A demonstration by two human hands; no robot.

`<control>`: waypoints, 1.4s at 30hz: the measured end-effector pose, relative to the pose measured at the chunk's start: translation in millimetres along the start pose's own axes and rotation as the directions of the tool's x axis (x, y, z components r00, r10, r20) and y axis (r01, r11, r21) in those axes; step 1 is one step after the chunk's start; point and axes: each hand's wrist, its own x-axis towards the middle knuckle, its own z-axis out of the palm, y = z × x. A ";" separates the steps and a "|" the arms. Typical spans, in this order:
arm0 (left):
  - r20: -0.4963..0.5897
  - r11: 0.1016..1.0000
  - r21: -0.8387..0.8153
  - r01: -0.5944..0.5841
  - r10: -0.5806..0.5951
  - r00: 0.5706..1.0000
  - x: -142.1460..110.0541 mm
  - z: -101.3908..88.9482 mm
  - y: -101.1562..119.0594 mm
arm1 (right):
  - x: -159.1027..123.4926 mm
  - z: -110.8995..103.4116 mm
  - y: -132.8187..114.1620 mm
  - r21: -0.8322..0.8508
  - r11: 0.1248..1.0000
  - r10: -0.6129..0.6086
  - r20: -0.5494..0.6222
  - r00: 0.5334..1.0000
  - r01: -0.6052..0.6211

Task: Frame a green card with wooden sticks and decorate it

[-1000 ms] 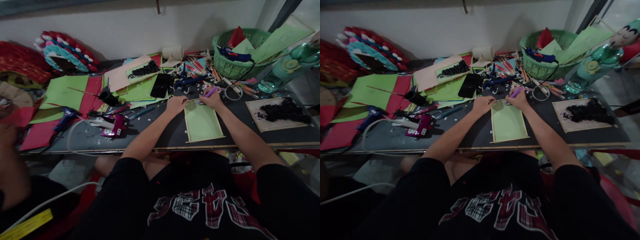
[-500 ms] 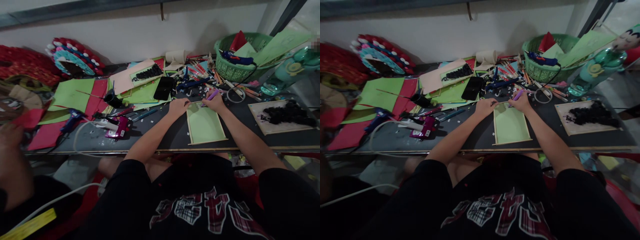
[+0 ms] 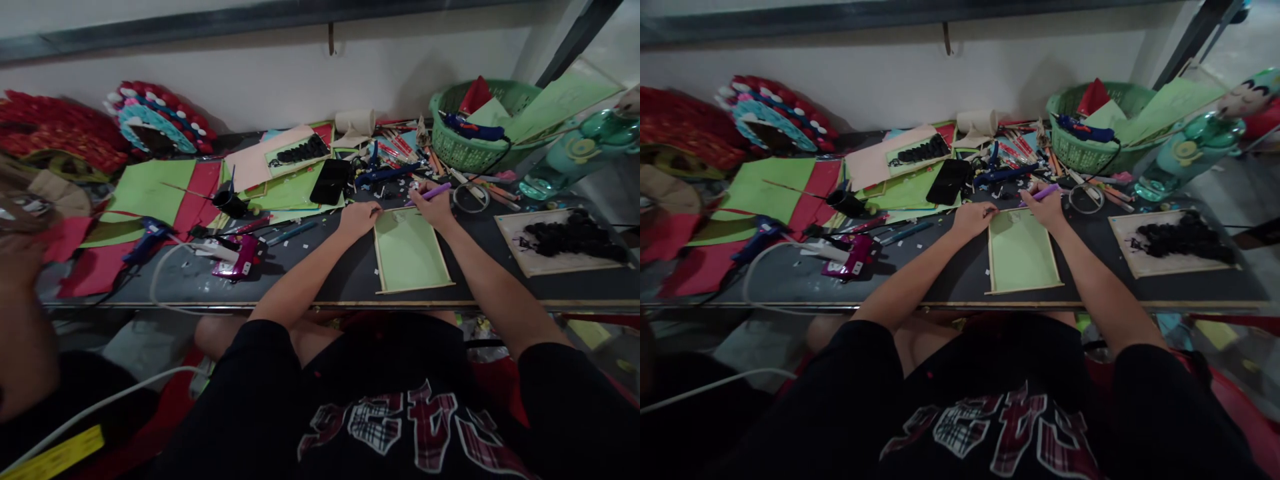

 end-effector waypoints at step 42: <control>-0.023 1.000 0.006 -0.008 0.008 1.000 0.5 3.7 -3.9 | -15.2 7.1 -10.7 -0.374 0.921 0.085 -0.072 0.994 -0.106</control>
